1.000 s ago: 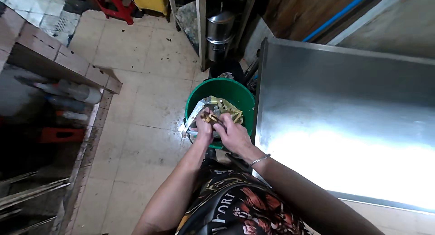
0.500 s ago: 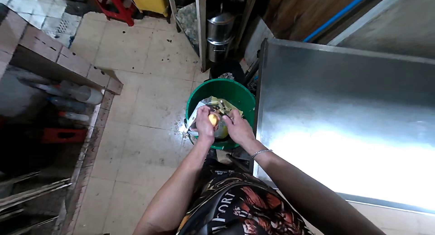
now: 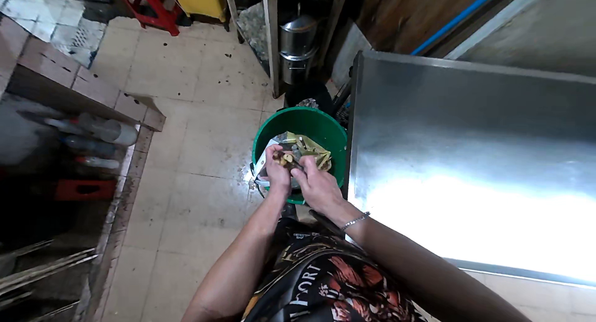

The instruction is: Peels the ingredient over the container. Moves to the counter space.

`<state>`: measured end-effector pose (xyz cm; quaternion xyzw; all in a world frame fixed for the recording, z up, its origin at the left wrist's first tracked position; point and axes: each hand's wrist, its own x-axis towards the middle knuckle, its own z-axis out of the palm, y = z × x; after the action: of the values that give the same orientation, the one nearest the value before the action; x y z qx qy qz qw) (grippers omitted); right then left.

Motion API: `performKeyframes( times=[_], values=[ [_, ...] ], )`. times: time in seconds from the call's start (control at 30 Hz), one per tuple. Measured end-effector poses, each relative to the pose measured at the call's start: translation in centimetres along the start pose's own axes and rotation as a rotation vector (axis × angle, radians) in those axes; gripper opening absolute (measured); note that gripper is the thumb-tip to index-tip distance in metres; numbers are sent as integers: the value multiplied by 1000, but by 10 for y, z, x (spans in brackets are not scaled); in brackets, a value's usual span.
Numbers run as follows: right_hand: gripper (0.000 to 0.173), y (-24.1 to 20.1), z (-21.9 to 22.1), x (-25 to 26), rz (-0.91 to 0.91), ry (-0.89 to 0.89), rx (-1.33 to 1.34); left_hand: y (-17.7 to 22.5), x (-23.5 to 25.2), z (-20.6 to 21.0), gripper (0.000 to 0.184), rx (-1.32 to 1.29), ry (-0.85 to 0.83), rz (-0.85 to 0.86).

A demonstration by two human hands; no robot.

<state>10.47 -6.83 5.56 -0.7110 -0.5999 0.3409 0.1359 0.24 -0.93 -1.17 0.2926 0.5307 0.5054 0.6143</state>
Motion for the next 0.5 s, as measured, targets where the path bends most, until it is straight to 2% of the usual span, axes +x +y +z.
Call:
performKeyframes(
  times=[0.1,0.13,0.23,0.3,0.4,0.5],
  values=[
    [48,20,1,24,197,-46,73,7,-3,5,19,-14,-15,-78],
    [48,20,1,23,202,-44,84,8,-2,4,19,-11,-17,-88],
    [46,3,0,2,45,-34,51,0,-1,-1,22,49,-7,-63],
    [45,8,1,12,68,-48,53,0,0,1,25,55,-4,-53],
    [45,16,1,24,194,-61,106,3,-2,4,18,23,-20,-63],
    [45,4,1,6,42,-45,61,-1,-1,1,21,11,-17,-49]
  ],
)
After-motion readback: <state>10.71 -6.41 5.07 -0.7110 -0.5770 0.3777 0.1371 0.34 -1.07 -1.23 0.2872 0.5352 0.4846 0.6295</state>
